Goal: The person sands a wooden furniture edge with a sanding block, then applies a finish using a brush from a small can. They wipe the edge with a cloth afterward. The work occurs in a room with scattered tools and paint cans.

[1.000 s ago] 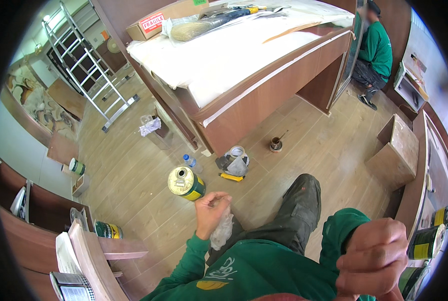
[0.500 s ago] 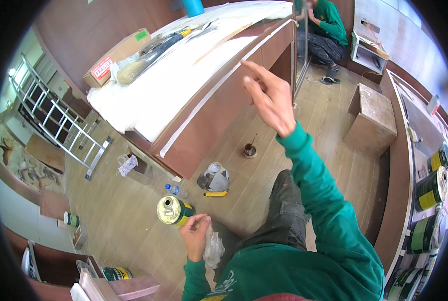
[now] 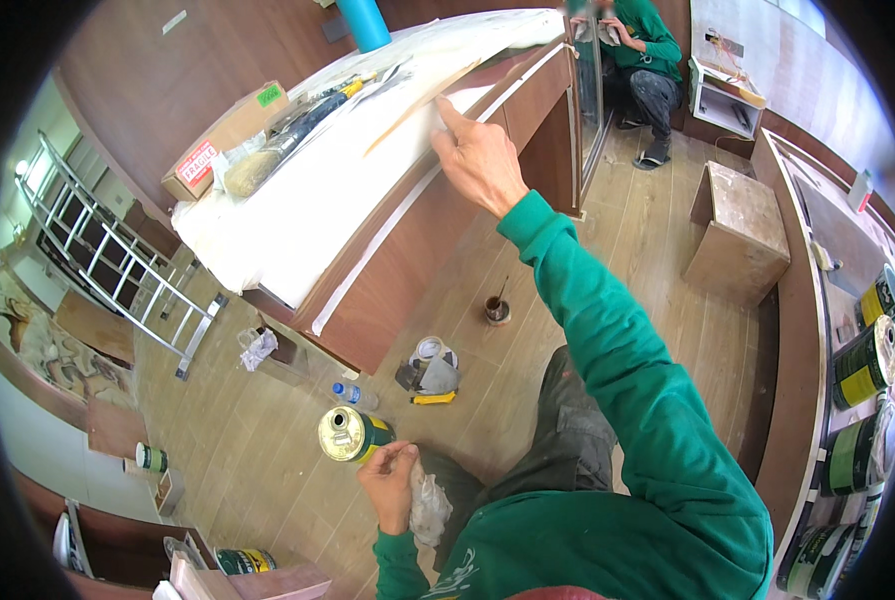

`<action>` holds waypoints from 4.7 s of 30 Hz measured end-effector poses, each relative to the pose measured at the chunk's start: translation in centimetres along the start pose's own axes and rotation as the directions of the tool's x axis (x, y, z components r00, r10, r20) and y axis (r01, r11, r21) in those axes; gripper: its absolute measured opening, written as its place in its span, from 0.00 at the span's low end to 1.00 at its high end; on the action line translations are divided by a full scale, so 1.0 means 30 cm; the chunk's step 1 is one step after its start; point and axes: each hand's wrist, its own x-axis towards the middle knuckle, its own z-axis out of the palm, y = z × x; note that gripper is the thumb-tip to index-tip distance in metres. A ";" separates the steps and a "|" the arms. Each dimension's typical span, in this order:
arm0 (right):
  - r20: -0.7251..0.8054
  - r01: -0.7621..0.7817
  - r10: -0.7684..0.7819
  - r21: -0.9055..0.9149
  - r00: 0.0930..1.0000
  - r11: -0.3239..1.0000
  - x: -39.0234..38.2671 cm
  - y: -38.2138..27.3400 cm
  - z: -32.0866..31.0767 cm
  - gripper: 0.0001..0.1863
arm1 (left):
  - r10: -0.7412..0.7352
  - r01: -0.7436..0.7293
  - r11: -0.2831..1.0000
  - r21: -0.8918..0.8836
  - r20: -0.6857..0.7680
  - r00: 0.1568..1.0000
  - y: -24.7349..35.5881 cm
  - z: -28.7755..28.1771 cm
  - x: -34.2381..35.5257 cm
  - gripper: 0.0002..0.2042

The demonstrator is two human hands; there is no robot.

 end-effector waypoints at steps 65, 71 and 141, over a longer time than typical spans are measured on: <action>-0.004 -0.695 0.714 -0.231 0.700 0.681 -1.259 0.749 -0.267 0.32 | -0.283 -0.681 0.202 0.703 0.708 0.647 -0.970 0.285 0.108 0.30; -0.059 -0.664 0.679 -0.285 0.732 0.691 -1.286 0.757 -0.291 0.31 | -0.275 -0.661 0.234 0.713 0.701 0.658 -0.962 0.324 0.112 0.31; 0.261 -0.521 0.668 -0.457 0.697 0.721 -1.140 0.914 0.153 0.33 | 0.761 -0.698 -0.260 0.667 0.586 0.277 0.718 -0.130 0.281 0.31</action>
